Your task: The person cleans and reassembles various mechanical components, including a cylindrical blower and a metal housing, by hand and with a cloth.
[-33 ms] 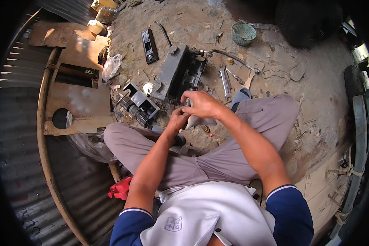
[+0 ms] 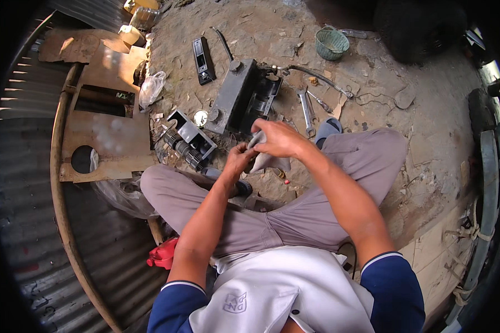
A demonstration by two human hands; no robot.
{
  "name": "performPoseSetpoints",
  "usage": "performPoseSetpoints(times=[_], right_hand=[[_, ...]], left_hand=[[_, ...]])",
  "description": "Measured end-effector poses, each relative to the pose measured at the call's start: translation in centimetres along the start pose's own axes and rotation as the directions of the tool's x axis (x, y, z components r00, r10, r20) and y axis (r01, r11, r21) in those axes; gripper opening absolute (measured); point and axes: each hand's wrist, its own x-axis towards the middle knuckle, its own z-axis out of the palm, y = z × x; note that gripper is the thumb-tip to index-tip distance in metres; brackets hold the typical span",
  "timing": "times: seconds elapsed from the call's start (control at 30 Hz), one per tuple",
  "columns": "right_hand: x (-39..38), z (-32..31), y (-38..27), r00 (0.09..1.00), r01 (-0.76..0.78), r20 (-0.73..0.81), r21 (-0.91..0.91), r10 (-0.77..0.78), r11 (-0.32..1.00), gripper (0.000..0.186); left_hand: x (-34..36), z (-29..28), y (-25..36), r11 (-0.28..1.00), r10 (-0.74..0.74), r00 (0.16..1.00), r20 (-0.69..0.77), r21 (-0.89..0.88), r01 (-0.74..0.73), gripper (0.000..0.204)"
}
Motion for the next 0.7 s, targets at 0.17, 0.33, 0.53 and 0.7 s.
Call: performPoseSetpoints(times=[0.17,0.33,0.53,0.7], right_hand=[[0.2,-1.7,3.2,0.922,-0.373,0.009,-0.261,0.388,0.891,0.029],[1.2,-0.8,5.7,0.947,-0.281,-0.23,-0.245,0.226,0.928,0.033],[2.6,0.7,6.2,0.945,-0.283,0.064,0.651,0.321,0.705,0.059],[1.8,6.7,4.5,0.974,-0.227,0.184,0.835,0.135,0.502,0.08]], left_hand=[[0.9,-1.2,1.6,0.979,0.116,0.992,-0.055,-0.164,-0.123,0.017],[-0.6,2.8,0.9,0.896,0.192,0.978,0.082,0.392,-0.209,0.034],[0.2,1.5,1.6,0.895,0.009,1.0,-0.016,-0.446,-0.015,0.022],[-0.7,0.2,3.9,0.645,0.087,0.986,0.144,-0.762,0.055,0.038]])
